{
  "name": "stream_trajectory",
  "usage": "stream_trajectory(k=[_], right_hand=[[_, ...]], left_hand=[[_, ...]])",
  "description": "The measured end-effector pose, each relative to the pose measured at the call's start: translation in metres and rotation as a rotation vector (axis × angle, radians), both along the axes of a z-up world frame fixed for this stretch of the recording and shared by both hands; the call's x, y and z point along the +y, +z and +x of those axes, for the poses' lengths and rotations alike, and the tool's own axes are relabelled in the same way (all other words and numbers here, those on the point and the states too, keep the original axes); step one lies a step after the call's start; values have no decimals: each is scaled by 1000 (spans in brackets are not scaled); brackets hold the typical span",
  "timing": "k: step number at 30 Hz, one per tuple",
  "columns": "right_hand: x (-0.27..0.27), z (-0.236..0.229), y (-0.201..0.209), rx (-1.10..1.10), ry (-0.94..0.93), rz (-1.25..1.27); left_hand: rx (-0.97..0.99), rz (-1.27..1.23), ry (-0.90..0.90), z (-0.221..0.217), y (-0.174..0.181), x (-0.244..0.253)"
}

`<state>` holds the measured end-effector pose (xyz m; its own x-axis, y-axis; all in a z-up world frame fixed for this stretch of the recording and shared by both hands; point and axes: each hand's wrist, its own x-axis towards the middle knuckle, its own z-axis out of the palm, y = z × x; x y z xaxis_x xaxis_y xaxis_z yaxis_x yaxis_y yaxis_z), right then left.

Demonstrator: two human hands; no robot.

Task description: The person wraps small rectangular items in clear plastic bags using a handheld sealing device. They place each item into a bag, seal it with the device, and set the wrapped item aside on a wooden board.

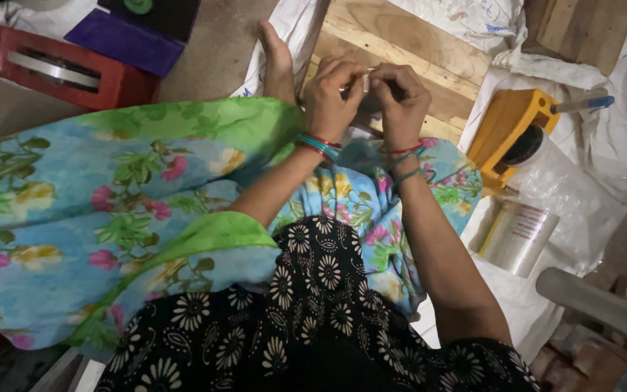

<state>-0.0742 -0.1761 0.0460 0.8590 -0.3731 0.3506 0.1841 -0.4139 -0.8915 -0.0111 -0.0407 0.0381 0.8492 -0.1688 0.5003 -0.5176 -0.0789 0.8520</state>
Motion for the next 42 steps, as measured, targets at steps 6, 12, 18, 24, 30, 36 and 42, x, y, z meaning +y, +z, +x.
stream_trajectory(k=[6, 12, 18, 24, 30, 36, 42], right_hand=[[-5, 2, -14, 27, -15, 345], [-11, -3, -18, -33, 79, 363], [-17, -3, -11, -31, 52, 330], [-23, -7, -14, -27, 61, 335], [-85, -97, 17, -314, -244, 706], [-156, -263, 2, -304, -967, 608], [-184, -326, -67, 3, -600, 503]], left_hand=[[181, -66, 2, -5, -6, -8], [73, -148, -97, -7, -4, 1], [-192, 67, -174, 0, -8, 10], [-322, 222, -92, -7, -24, 6], [-525, 454, -70, 2, -37, 3], [-492, 502, -150, 13, -43, 9], [-477, 421, -266, 5, -24, 16]])
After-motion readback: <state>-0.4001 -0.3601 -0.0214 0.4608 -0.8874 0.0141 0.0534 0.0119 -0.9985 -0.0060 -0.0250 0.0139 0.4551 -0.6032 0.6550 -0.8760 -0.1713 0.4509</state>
